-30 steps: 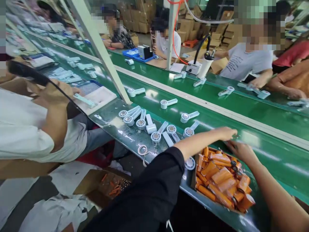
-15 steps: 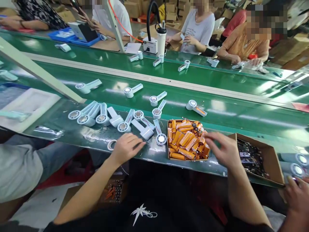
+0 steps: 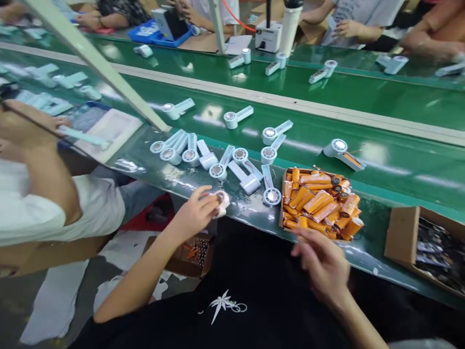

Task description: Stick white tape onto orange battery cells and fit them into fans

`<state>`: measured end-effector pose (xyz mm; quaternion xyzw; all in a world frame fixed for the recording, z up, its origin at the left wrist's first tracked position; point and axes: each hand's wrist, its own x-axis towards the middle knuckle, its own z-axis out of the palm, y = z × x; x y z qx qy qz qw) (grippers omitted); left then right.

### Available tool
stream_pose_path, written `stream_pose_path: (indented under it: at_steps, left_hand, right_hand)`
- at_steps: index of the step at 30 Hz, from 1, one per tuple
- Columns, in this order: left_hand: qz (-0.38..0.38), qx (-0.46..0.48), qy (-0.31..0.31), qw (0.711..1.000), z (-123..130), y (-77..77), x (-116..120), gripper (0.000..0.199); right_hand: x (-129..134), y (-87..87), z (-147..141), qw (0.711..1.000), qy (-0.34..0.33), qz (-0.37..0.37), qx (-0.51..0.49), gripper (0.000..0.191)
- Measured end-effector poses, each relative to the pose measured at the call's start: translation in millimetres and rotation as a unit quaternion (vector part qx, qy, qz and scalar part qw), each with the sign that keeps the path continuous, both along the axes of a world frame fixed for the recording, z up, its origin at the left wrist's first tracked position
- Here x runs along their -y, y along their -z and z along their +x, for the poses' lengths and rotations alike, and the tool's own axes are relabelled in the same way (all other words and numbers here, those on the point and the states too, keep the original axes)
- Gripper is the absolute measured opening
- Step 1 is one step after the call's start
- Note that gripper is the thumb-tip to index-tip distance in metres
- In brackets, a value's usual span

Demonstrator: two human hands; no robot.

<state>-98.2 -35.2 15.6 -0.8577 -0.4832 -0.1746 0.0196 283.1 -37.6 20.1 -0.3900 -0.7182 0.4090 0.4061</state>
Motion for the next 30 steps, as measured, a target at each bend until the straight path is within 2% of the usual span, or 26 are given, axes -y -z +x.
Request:
stream_pose_path:
  at_steps: [2,4,7,10,12,15,19,20,23,25,27,29,30]
  left_hand:
    - [0.024,0.026,0.064,0.997,38,-19.8,1,0.012]
    - [0.052,0.060,0.114,0.990,63,-30.9,-2,0.010]
    - [0.082,0.106,0.115,0.984,81,-25.7,-17,0.012]
    - [0.077,0.115,0.113,0.984,90,-9.2,-30,0.016]
    - [0.084,0.117,0.113,0.983,91,-0.9,-35,0.020]
    - [0.115,0.107,0.077,0.985,84,5.6,-41,0.021]
    - [0.134,0.094,0.021,0.986,60,12.3,-44,0.021]
    - [0.143,0.099,0.005,0.985,55,13.8,-43,0.021]
    - [0.177,0.134,-0.034,0.974,45,14.9,-37,0.022]
    - [0.171,0.160,-0.020,0.972,45,12.0,-32,0.025]
    - [0.142,0.174,0.015,0.974,50,7.0,-29,0.028]
    - [0.115,0.174,0.044,0.977,58,1.9,-31,0.029]
    - [0.104,0.172,0.055,0.978,64,-0.3,-33,0.028]
  right_hand:
    - [-4,-10.8,-29,0.991,-0.078,-0.098,0.050,0.064]
    - [-15,-13.5,-49,0.977,-0.124,-0.108,0.134,0.079]
    - [-28,-5.6,-59,0.962,-0.112,-0.050,0.243,0.047]
    - [-28,5.0,-52,0.964,-0.085,-0.009,0.251,0.031]
    - [-25,9.7,-44,0.970,-0.093,0.023,0.221,0.032]
    - [-23,12.5,-31,0.966,-0.151,0.060,0.202,0.035]
    - [-26,8.6,-11,0.967,-0.179,0.074,0.165,0.017]
    - [-28,6.2,-6,0.968,-0.180,0.078,0.159,0.018]
    - [-31,-3.5,5,0.951,-0.188,0.098,0.224,0.044]
    - [-34,-10.1,8,0.935,-0.179,0.117,0.284,0.051]
    - [-39,-15.5,8,0.934,-0.174,0.124,0.288,0.045]
    - [-48,-19.1,4,0.955,-0.169,0.118,0.214,0.035]
    - [-53,-20.3,2,0.972,-0.141,0.107,0.153,0.030]
